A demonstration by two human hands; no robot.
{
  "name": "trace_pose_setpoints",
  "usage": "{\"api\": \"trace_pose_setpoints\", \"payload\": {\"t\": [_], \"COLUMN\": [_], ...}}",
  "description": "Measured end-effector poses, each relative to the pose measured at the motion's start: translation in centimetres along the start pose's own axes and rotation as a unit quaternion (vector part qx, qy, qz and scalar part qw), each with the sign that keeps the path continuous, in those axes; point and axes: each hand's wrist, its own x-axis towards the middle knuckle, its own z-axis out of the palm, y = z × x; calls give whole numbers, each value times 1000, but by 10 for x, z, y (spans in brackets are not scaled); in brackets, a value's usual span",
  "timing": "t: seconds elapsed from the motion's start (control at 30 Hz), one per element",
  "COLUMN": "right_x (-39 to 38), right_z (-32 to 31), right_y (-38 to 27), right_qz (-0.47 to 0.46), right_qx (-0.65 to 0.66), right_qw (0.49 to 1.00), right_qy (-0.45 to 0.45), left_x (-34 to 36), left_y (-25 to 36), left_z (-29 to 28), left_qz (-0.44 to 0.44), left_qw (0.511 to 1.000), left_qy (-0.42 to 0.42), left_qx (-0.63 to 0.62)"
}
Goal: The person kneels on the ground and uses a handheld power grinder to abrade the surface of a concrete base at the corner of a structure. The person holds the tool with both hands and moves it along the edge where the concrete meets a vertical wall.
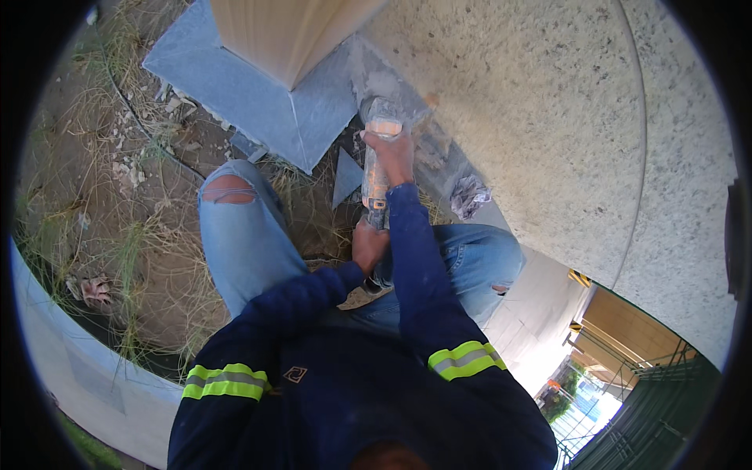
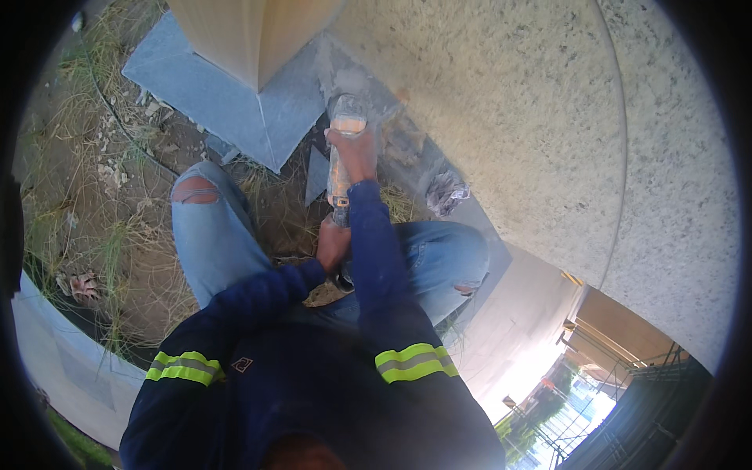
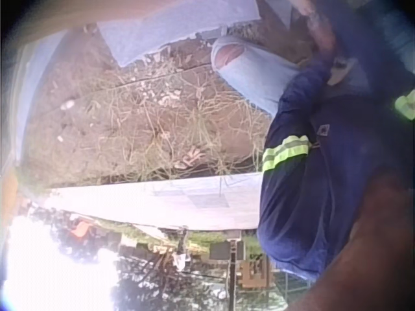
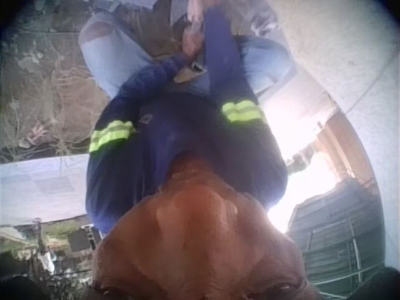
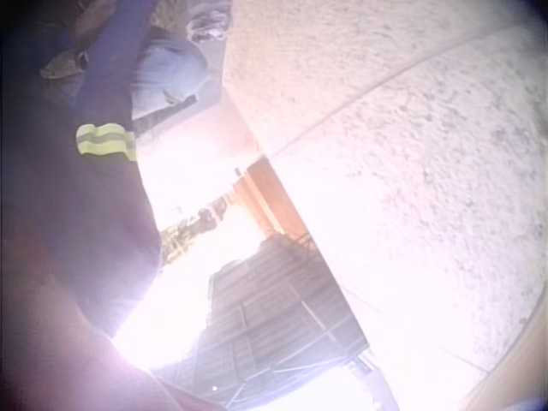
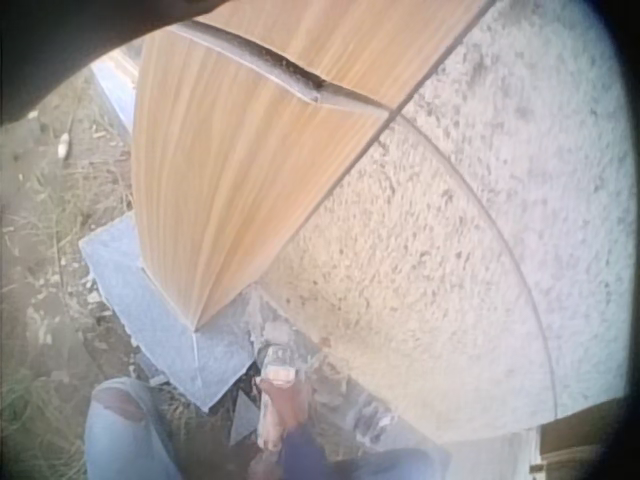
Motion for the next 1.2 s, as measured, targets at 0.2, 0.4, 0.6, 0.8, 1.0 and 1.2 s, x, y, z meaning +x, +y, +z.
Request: {"api": "trace_pose_setpoints", "payload": {"t": [0.2,0.4,0.6,0.8,1.0,1.2], "right_x": [21,18,9,15,32,16], "right_z": [5,6,7,13,3,12], "right_y": [4,3,-46,11,-4,-19], "right_qz": [-9,-25,9,-36,-16,-18], "right_qx": [15,-5,77,-53,18,-32], "right_qw": [1000,999,996,998,1000,999], "right_qy": [18,44,-34,29,4,18], "left_x": [14,18,29,13,23,22], "left_y": [22,7,8,8,32,11], "left_z": [-1,3,-3,6,1,1], "left_qz": [0,11,-6,16,-46,10], "left_qw": [999,1000,998,999,998,1000], "left_qy": [-28,-3,-20,4,-33,8], "left_qx": [-24,-5,-56,-40,11,4]}}
